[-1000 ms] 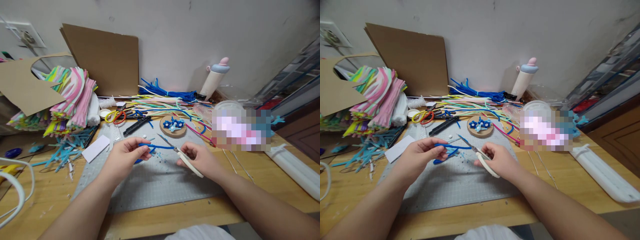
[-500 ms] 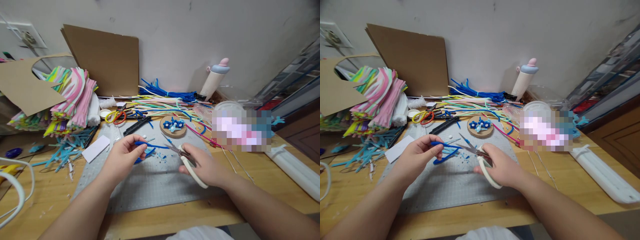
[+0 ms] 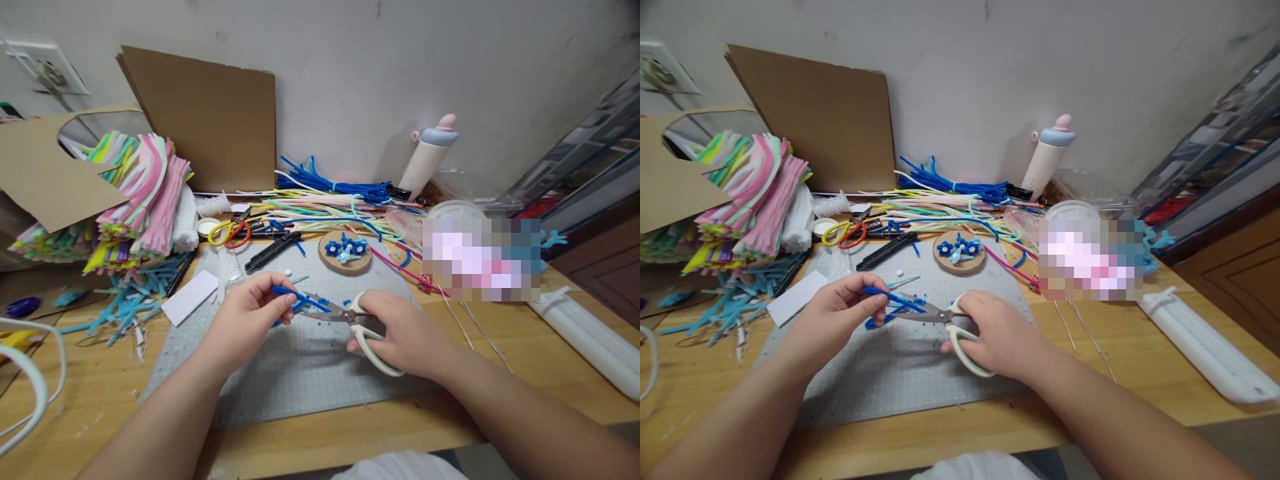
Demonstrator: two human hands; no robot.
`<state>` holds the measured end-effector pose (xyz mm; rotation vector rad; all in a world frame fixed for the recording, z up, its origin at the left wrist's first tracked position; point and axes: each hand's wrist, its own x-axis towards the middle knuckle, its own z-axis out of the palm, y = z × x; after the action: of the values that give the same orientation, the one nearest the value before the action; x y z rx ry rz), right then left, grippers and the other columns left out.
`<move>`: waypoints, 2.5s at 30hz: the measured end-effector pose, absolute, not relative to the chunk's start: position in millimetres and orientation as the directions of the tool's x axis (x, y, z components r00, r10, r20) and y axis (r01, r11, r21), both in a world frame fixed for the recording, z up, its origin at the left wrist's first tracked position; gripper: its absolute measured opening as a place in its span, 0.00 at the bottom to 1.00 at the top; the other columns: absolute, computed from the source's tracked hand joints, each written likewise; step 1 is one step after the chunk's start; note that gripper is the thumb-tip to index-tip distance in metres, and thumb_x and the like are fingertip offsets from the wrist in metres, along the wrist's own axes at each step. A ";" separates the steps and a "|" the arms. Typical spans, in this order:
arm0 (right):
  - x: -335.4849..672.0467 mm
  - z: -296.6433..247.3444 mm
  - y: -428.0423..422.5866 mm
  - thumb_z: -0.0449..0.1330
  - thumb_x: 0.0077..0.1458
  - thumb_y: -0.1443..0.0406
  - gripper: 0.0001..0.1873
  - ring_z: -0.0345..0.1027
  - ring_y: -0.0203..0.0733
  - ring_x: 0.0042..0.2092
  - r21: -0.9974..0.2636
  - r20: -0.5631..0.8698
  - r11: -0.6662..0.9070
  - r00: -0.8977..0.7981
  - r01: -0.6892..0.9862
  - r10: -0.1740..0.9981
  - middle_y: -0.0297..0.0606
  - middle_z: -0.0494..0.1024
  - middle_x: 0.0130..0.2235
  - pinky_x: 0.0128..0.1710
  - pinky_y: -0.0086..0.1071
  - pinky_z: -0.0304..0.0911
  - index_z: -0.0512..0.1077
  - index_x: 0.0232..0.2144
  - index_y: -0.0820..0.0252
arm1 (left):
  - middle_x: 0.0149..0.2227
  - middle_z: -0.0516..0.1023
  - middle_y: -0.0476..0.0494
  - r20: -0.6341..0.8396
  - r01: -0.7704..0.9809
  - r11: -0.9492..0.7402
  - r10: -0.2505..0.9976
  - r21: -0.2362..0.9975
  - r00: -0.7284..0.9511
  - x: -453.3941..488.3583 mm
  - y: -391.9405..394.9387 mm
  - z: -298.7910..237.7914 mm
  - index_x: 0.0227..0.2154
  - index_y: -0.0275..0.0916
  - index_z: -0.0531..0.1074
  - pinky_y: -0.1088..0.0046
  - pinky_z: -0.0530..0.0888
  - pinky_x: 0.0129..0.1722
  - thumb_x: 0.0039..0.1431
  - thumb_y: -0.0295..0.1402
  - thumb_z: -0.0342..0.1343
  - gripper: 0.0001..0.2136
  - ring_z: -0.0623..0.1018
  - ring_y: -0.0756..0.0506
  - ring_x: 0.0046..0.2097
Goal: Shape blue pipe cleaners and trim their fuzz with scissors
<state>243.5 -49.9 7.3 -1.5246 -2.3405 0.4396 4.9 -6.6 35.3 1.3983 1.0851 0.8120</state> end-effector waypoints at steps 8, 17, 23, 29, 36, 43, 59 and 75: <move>243.1 4.5 -51.8 0.60 0.46 0.45 0.23 0.57 0.34 0.27 -0.448 0.057 0.354 -0.370 0.821 0.927 0.31 0.67 0.25 0.26 0.28 0.47 0.64 0.24 0.59 | 0.20 0.72 0.53 -0.110 0.088 0.087 0.946 0.992 0.306 2.5 -5.2 34.8 0.31 0.37 0.68 0.77 0.67 0.27 0.51 0.33 0.58 0.07 0.70 0.52 0.24; 242.7 4.3 -54.3 0.60 0.49 0.51 0.17 0.58 0.34 0.27 -0.512 0.042 0.318 -0.347 0.798 0.937 0.30 0.67 0.24 0.26 0.27 0.47 0.67 0.24 0.59 | 0.19 0.71 0.54 -0.126 0.031 0.122 0.951 0.992 0.282 1.9 -4.3 35.3 0.31 0.37 0.68 0.78 0.67 0.27 0.51 0.33 0.58 0.07 0.70 0.53 0.24; 240.1 8.0 -55.2 0.60 0.47 0.48 0.20 0.58 0.34 0.26 -0.503 -0.004 0.275 -0.320 0.819 0.947 0.30 0.68 0.25 0.25 0.27 0.46 0.65 0.25 0.58 | 0.19 0.71 0.54 -0.119 0.028 0.116 0.951 0.993 0.286 2.8 -5.4 33.5 0.31 0.37 0.68 0.78 0.66 0.26 0.51 0.33 0.58 0.07 0.70 0.53 0.23; 237.3 14.0 -56.7 0.61 0.46 0.47 0.22 0.57 0.35 0.28 -0.489 -0.040 0.272 -0.333 0.829 0.942 0.30 0.68 0.27 0.26 0.28 0.47 0.61 0.26 0.58 | 0.19 0.71 0.53 -0.114 0.028 0.111 0.944 0.993 0.309 5.8 -7.2 31.9 0.31 0.37 0.68 0.77 0.66 0.26 0.51 0.33 0.58 0.07 0.69 0.53 0.23; 236.7 11.9 -57.3 0.60 0.47 0.47 0.22 0.57 0.36 0.29 -0.495 -0.065 0.270 -0.345 0.826 0.936 0.32 0.68 0.29 0.26 0.28 0.48 0.60 0.27 0.58 | 0.19 0.71 0.53 -0.130 0.019 0.130 0.941 0.991 0.312 8.9 -10.0 32.8 0.30 0.37 0.68 0.77 0.66 0.26 0.50 0.33 0.59 0.07 0.69 0.53 0.23; 236.8 11.1 -57.1 0.60 0.47 0.46 0.22 0.58 0.36 0.28 -0.502 -0.057 0.305 -0.382 0.809 0.922 0.32 0.68 0.28 0.26 0.28 0.48 0.62 0.27 0.58 | 0.18 0.71 0.52 -0.137 0.022 0.136 0.945 0.990 0.296 10.0 -9.8 34.0 0.29 0.37 0.69 0.76 0.66 0.26 0.49 0.34 0.60 0.07 0.69 0.52 0.23; 237.1 8.1 -57.6 0.59 0.48 0.48 0.21 0.59 0.34 0.26 -0.537 0.032 0.321 -0.362 0.780 0.932 0.31 0.68 0.24 0.25 0.27 0.48 0.63 0.23 0.59 | 0.18 0.71 0.53 -0.145 -0.017 0.153 0.960 0.988 0.240 5.1 -6.6 36.6 0.30 0.38 0.69 0.78 0.66 0.26 0.48 0.35 0.60 0.09 0.69 0.52 0.22; 238.6 6.4 -57.2 0.59 0.49 0.49 0.19 0.60 0.34 0.26 -0.543 0.041 0.326 -0.363 0.774 0.931 0.31 0.69 0.23 0.25 0.26 0.49 0.66 0.22 0.59 | 0.22 0.72 0.51 -0.119 -0.160 0.150 0.975 0.976 0.186 2.1 -3.6 32.7 0.29 0.37 0.70 0.78 0.69 0.25 0.45 0.32 0.63 0.09 0.71 0.52 0.24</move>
<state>238.6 -57.2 6.4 -1.5183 -2.2517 0.6305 2.1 -3.6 32.7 1.0626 1.0167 1.0605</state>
